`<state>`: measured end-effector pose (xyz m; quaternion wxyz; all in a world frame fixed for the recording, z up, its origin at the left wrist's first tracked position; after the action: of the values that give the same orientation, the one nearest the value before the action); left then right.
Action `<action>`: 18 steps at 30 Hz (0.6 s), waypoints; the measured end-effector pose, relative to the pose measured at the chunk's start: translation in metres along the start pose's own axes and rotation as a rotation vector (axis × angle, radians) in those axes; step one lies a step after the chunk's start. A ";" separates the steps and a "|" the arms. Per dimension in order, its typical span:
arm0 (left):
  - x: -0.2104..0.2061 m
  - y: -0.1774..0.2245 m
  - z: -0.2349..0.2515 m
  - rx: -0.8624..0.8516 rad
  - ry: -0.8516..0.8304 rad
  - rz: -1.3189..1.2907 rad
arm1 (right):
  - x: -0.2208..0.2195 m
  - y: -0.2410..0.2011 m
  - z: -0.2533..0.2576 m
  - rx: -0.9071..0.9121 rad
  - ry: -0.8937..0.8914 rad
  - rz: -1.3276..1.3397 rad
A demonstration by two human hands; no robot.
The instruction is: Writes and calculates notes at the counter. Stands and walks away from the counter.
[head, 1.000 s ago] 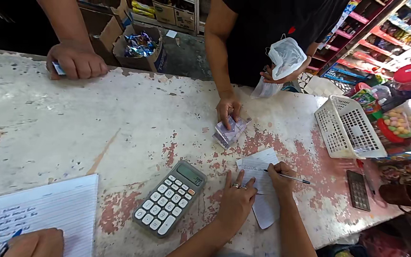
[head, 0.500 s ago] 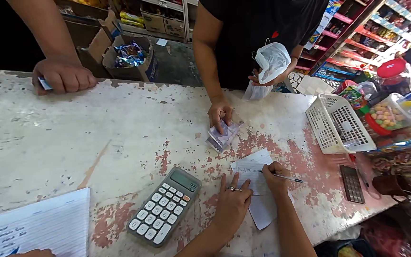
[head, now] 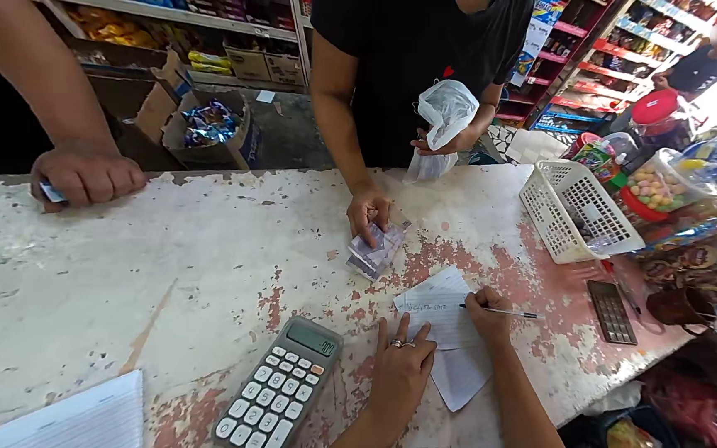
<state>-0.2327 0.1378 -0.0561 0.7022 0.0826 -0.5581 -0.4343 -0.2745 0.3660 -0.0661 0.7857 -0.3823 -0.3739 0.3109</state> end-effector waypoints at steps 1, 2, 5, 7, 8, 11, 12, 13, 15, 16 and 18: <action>0.000 0.000 0.000 0.000 -0.001 -0.001 | 0.000 0.001 0.000 -0.001 0.011 -0.020; 0.000 0.000 -0.001 -0.003 0.000 0.001 | 0.000 0.002 0.000 -0.003 0.010 -0.033; 0.000 0.000 0.000 -0.012 0.009 0.009 | 0.001 0.003 0.001 -0.001 0.009 -0.022; 0.000 0.001 0.000 -0.013 0.014 0.011 | 0.002 0.002 0.001 0.001 0.004 -0.024; 0.001 0.002 0.000 -0.013 0.013 0.006 | 0.002 0.001 0.001 -0.001 -0.002 -0.014; 0.001 0.002 0.001 -0.011 0.015 0.004 | 0.006 0.003 0.001 -0.017 0.045 -0.019; 0.001 0.002 0.001 -0.013 0.015 0.007 | 0.007 0.003 0.001 -0.023 0.058 -0.028; 0.001 0.002 0.001 -0.015 0.015 0.010 | 0.007 0.004 0.000 -0.028 0.053 -0.032; 0.002 0.003 0.001 -0.017 0.012 0.005 | 0.006 0.006 0.000 -0.030 0.042 -0.026; 0.002 0.003 0.002 -0.015 0.009 0.003 | 0.006 0.007 0.000 -0.029 0.045 -0.022; 0.001 0.002 0.002 -0.008 0.002 0.005 | 0.006 0.008 0.000 -0.037 0.041 -0.025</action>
<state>-0.2327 0.1391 -0.0533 0.7040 0.0788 -0.5558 -0.4350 -0.2726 0.3747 -0.0710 0.7897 -0.3984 -0.3684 0.2862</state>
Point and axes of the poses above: each hand's wrist, its own z-axis towards the middle knuckle, its own x-axis out of the back of the hand, y = z × x, the point moved 10 cm from there along z, towards the middle knuckle
